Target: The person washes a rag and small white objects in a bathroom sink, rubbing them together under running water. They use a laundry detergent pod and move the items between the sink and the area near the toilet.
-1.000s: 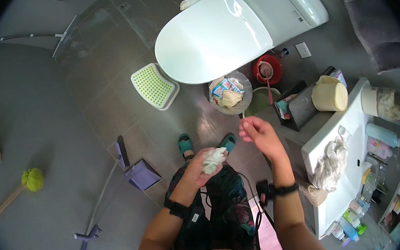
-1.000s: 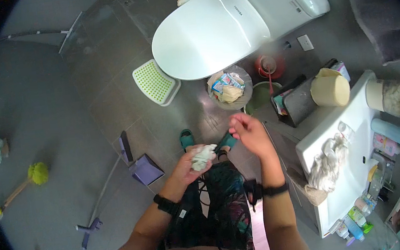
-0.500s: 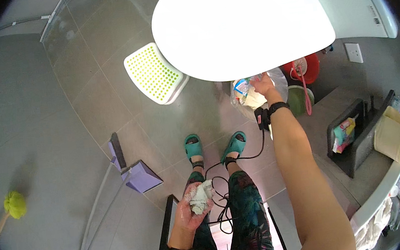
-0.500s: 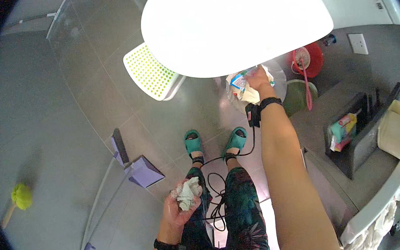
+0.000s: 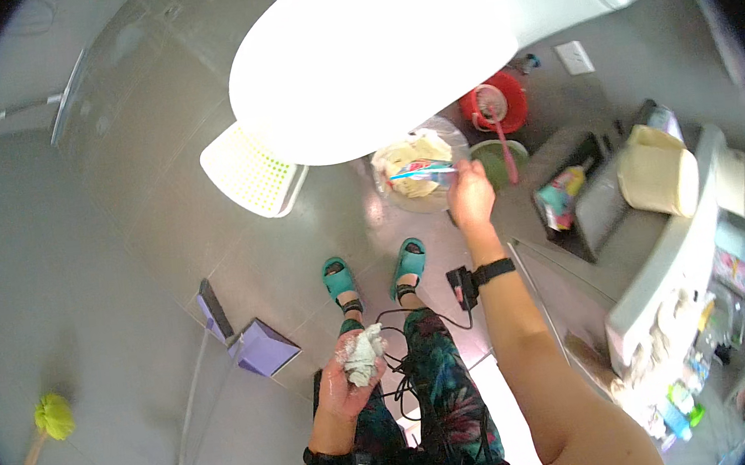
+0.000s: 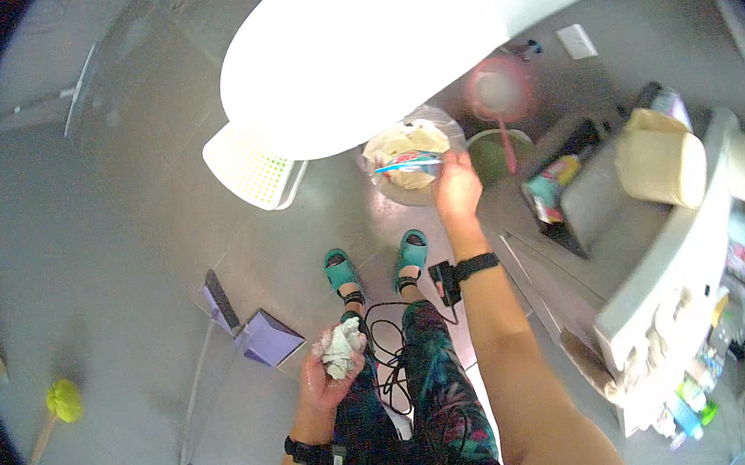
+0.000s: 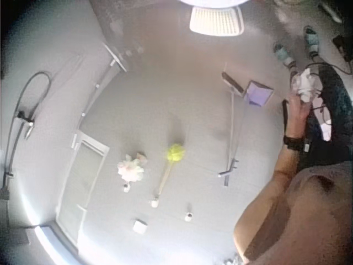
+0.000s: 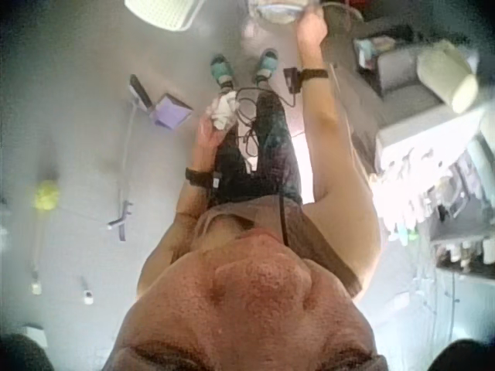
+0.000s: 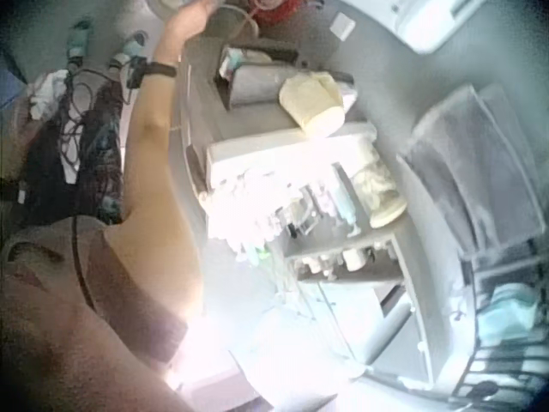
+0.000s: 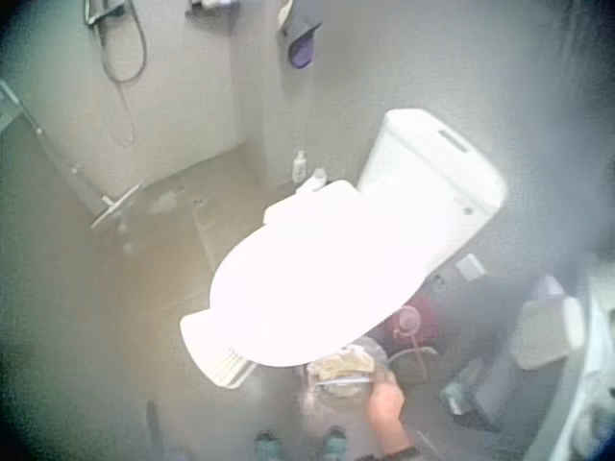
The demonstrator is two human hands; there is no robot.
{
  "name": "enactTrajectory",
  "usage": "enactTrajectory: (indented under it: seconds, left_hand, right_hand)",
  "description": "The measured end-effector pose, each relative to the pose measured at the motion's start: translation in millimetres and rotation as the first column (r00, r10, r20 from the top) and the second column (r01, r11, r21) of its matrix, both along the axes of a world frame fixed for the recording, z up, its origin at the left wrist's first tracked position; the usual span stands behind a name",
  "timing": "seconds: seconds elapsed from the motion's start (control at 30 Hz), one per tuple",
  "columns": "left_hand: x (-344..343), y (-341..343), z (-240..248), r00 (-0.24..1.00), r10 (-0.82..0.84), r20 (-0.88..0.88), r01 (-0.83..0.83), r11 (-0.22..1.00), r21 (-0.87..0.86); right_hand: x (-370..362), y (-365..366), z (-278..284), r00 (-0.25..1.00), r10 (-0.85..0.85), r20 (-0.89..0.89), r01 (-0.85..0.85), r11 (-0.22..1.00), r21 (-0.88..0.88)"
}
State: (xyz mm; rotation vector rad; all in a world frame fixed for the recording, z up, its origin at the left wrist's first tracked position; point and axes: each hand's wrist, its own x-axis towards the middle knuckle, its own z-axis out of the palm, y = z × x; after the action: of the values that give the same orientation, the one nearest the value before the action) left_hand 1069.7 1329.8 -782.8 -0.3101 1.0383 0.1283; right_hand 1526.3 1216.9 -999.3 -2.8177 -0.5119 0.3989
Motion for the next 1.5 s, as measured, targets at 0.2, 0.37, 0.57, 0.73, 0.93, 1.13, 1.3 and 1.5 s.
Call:
enactTrajectory:
  seconds: [0.2,0.37,0.57,0.73,0.93,1.13,1.3,1.5]
  left_hand:
    - [39.6,-8.4,123.5,0.980,-0.152,0.132,0.142,0.986,0.082]
    - [63.9,13.8,239.1,0.961,-0.213,0.174,0.176,0.963,0.206]
    - [93.5,33.0,329.0,0.908,-0.329,0.259,0.258,0.927,0.271]
    - [97.1,47.1,368.4,0.884,-0.391,0.256,0.332,0.910,0.248]
    - [103.4,24.4,375.0,0.833,-0.473,0.285,0.419,0.878,0.231]
    - [113.1,21.6,389.5,0.831,-0.504,0.235,0.452,0.859,0.241]
    - [122.5,18.7,404.2,0.812,-0.532,0.242,0.471,0.841,0.267]
    - [125.6,19.2,418.8,0.785,-0.569,0.244,0.501,0.815,0.291]
  right_hand:
    - [-20.0,-62.4,284.3,0.987,-0.159,0.004,0.155,0.966,0.209]
    - [-46.6,-64.8,486.0,0.895,-0.281,-0.345,0.434,0.721,0.540]
    - [-76.0,-86.9,680.8,0.779,-0.364,-0.511,0.622,0.346,0.702]
    - [-86.5,-77.7,746.7,0.804,-0.452,-0.387,0.501,0.165,0.849]
    - [-53.6,-141.6,692.7,0.693,-0.634,-0.342,0.651,0.347,0.675]
    - [-39.7,-151.5,697.9,0.736,-0.667,-0.118,0.661,0.669,0.340]
    - [-20.7,-146.6,716.8,0.830,-0.474,0.293,0.480,0.876,0.055]
    - [17.5,-158.2,720.7,0.822,-0.504,0.264,0.484,0.864,0.141]
